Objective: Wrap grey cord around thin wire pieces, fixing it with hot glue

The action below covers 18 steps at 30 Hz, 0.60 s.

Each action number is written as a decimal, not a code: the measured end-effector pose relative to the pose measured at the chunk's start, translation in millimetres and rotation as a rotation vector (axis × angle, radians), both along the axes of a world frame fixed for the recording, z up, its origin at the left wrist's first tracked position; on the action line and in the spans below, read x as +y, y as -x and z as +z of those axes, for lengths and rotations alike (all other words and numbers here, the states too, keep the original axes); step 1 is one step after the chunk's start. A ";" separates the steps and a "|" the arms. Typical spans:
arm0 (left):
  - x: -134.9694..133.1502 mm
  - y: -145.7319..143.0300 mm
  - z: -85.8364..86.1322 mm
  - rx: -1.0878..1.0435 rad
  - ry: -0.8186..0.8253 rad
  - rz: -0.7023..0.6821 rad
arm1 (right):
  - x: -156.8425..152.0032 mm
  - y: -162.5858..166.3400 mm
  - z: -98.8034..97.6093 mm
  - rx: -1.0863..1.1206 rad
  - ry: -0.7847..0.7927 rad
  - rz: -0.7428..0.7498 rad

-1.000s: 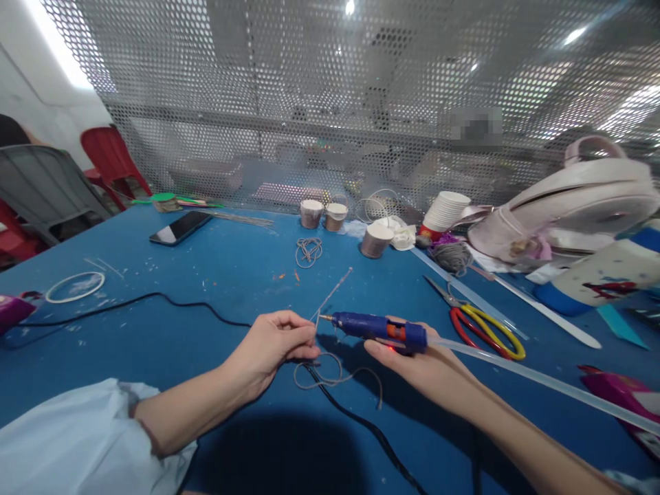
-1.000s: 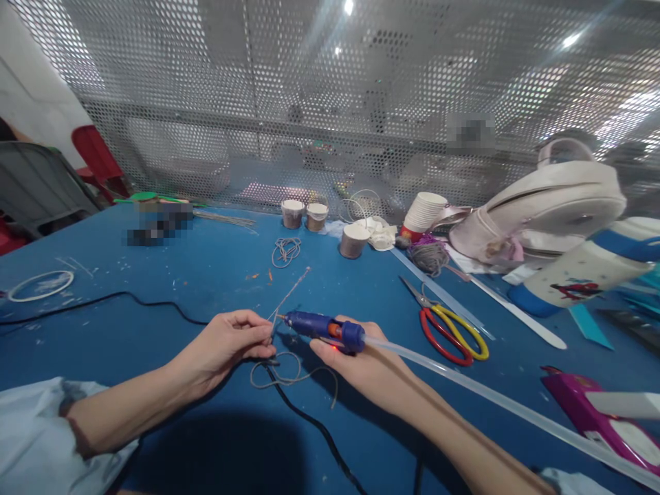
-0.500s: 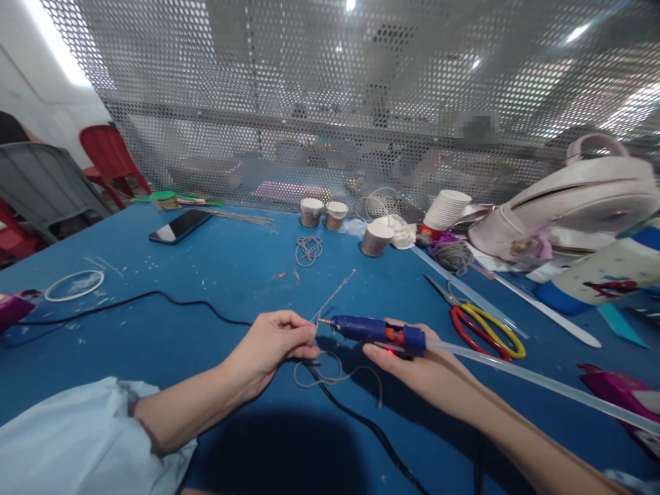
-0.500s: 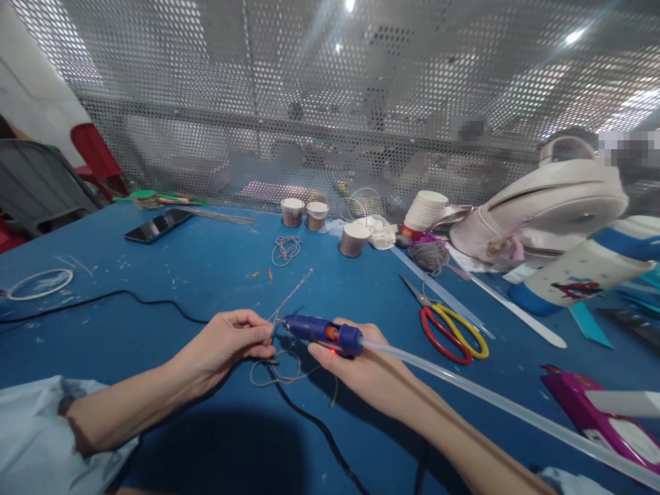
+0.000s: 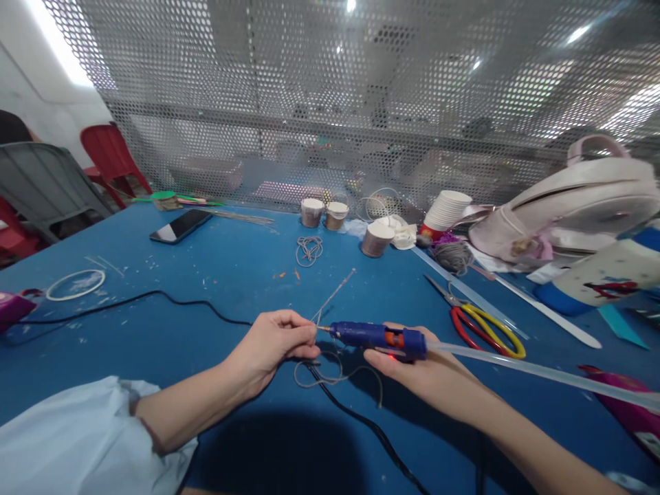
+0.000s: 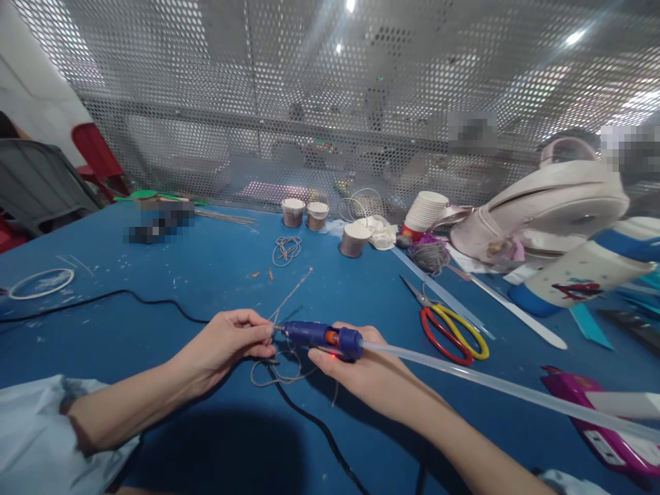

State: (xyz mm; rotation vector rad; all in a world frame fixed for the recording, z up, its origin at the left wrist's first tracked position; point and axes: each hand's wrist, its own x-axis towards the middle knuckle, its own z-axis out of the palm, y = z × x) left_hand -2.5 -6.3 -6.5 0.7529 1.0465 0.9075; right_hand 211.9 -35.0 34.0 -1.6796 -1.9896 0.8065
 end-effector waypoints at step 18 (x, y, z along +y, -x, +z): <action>2.5 0.2 2.0 -0.027 0.000 0.044 | 13.2 -8.3 0.8 0.060 0.102 -0.045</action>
